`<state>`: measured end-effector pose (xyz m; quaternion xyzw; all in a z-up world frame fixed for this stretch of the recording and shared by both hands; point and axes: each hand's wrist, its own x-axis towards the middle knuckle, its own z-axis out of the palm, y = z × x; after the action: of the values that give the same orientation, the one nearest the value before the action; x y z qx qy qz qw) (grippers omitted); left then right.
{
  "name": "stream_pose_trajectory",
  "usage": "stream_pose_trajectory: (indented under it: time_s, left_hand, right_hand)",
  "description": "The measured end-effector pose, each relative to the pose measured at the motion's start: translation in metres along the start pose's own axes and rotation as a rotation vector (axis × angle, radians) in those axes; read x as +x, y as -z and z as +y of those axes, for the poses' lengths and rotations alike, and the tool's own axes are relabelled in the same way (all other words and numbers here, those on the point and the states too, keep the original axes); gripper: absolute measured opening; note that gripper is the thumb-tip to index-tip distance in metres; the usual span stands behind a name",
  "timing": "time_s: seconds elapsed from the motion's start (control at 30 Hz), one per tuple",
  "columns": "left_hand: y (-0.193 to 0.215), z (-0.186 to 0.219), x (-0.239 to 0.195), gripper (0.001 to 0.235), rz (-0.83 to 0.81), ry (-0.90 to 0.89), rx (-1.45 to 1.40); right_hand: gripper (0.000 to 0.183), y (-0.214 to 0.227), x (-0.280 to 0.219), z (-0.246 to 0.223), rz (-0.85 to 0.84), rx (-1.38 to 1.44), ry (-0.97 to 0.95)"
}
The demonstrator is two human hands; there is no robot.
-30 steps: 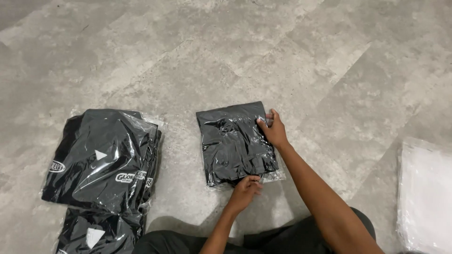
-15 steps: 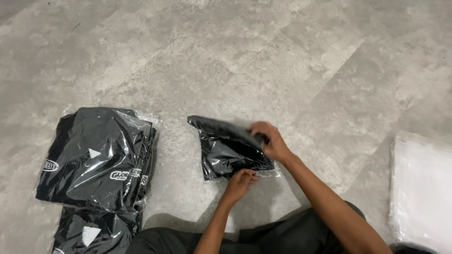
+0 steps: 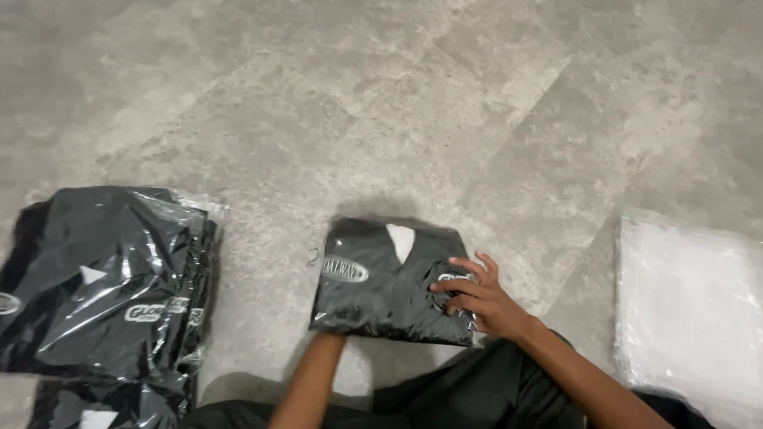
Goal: The person sits on the floor and repeatedly folds black shirts, places them into clear plastic bags, and seals the bags. They then stack the packaged shirts into a pile.
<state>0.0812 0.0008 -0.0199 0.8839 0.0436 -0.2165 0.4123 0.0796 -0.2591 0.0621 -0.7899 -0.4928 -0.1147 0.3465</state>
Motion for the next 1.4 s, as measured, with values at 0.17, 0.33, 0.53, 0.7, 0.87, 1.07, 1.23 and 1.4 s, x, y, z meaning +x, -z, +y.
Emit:
stream_pose_trajectory:
  time_s: [0.17,0.33,0.53,0.7,0.87,1.07,1.23,1.4]
  left_hand:
    - [0.025,-0.012,0.018,0.025,0.037,-0.063,0.342]
    - [0.055,-0.048,0.007,0.044,0.064,-0.102,0.696]
    - [0.070,-0.094,-0.008,0.051,0.217,-0.102,0.834]
    - [0.064,-0.042,-0.033,0.057,0.483,-0.142,0.369]
    - [-0.002,-0.012,-0.010,0.067,0.522,-0.286,0.429]
    - [-0.031,-0.023,0.009,0.062,0.649,-0.287,0.620]
    - [-0.033,-0.026,0.010,0.062,0.713,-0.310,0.620]
    - [-0.033,-0.022,0.011,0.061,0.753,-0.330,0.608]
  right_hand:
    - [0.033,-0.025,-0.046,0.023,-0.102,-0.032,-0.179]
    - [0.024,-0.027,-0.057,0.042,-0.172,0.003,-0.280]
    - [0.055,-0.010,-0.046,0.021,-0.467,-0.280,-0.414]
    - [0.055,-0.050,-0.041,0.043,-0.096,-0.166,-0.577]
    - [0.071,-0.093,0.010,0.031,-0.199,-0.347,-0.675]
    - [0.077,-0.109,0.018,0.034,-0.249,-0.478,-0.713]
    - [0.079,-0.116,0.011,0.038,-0.249,-0.538,-0.696]
    - [0.077,-0.117,0.008,0.043,-0.254,-0.555,-0.685]
